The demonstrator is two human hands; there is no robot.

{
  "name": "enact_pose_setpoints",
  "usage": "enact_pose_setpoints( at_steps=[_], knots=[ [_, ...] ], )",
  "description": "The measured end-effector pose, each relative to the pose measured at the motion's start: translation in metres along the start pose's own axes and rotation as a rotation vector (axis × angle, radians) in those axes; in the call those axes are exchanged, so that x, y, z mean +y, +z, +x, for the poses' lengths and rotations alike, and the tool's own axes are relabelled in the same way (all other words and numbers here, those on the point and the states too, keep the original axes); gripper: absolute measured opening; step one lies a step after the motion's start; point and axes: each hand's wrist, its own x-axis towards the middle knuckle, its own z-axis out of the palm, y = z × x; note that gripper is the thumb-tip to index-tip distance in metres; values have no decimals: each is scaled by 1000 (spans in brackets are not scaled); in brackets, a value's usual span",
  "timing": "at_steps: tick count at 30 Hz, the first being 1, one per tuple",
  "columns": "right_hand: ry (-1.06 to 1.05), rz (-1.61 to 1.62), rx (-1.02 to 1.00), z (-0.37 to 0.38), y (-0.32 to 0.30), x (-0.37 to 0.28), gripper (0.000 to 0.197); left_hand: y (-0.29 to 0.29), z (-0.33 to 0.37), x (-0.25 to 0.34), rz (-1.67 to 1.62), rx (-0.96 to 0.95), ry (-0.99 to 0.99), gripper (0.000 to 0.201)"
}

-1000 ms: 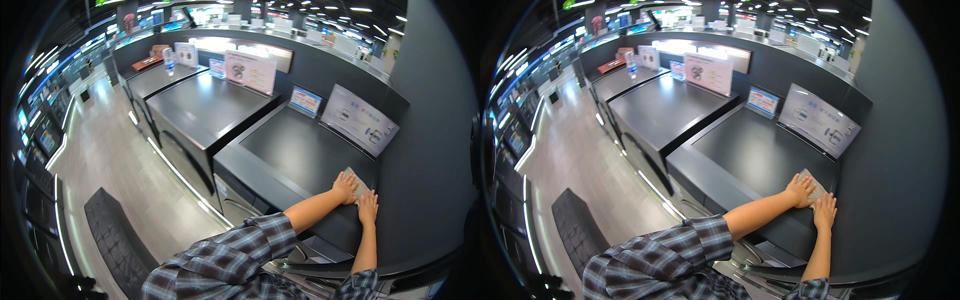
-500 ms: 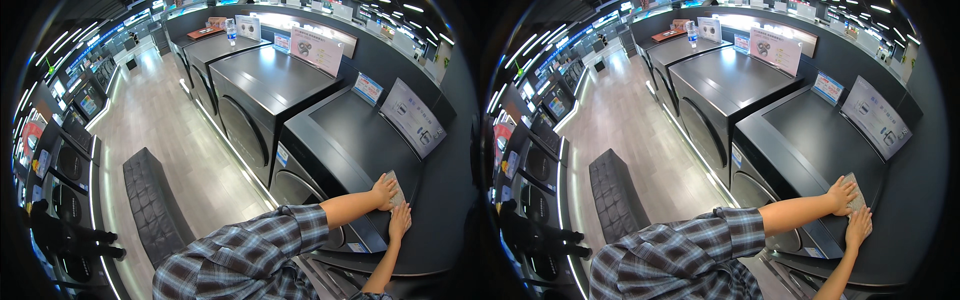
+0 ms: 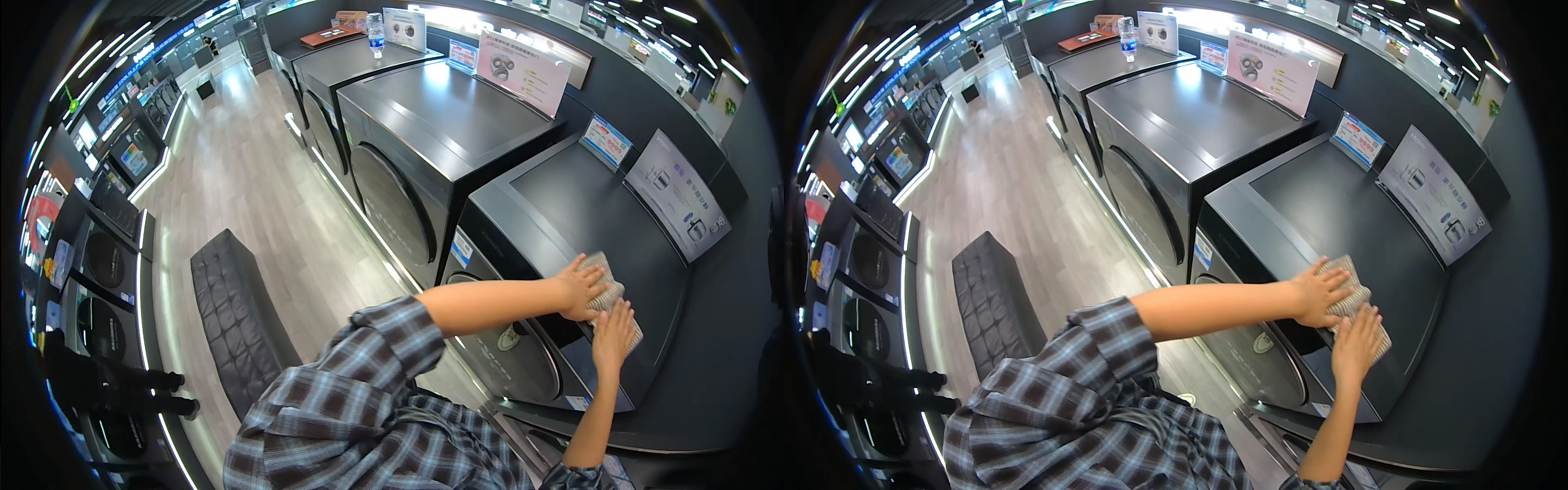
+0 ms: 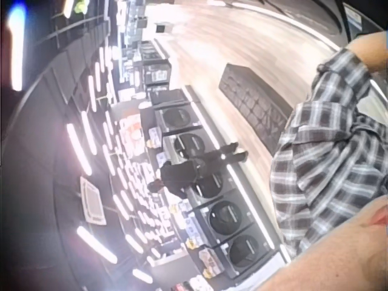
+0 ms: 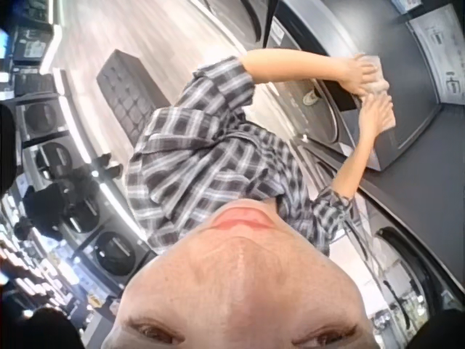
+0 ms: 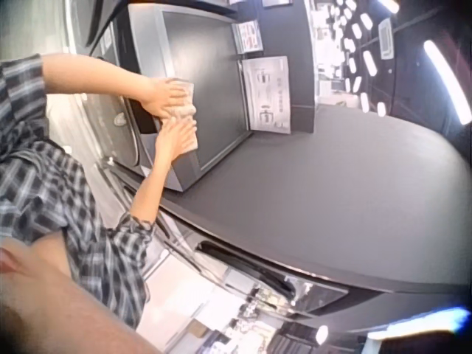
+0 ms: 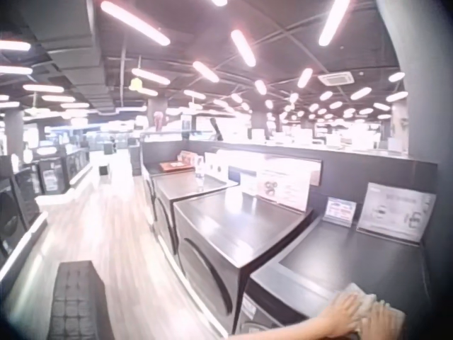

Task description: The person wipes the top and side surfaces of several refrigerators in an appliance showroom using a striped cloth. They move from one unit to the next, cleaning the tops and front panels in a repetitive manner.

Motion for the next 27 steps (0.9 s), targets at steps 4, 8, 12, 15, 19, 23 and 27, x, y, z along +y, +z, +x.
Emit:
enact_pose_setpoints(
  at_steps=[4, 8, 12, 15, 19, 23, 27],
  knots=[
    [-96, 43, 8, 21, -8, -65, 57, -10, -37, -52, 85, 101, 12, 69],
    [-128, 215, 105, 51, 3, -125, 50, -23, -64, -113, 173, 236, 42, 60],
    [-160, 401, 258, 82, 24, -188, 40, -34, -86, -171, 32, 458, 151, 36],
    [-118, 519, 337, 97, 19, -227, 34, -53, -97, -199, 111, 414, 168, 40],
    [14, 762, 167, 125, 6, -293, 28, -76, -124, -254, 222, 609, 154, 41],
    [-142, 730, 318, 152, 23, -360, 33, -99, -156, -315, 293, 669, -43, 48],
    [-288, 349, 134, 169, 32, -429, 56, -103, -199, -394, 322, 506, -192, 57]
  ],
)
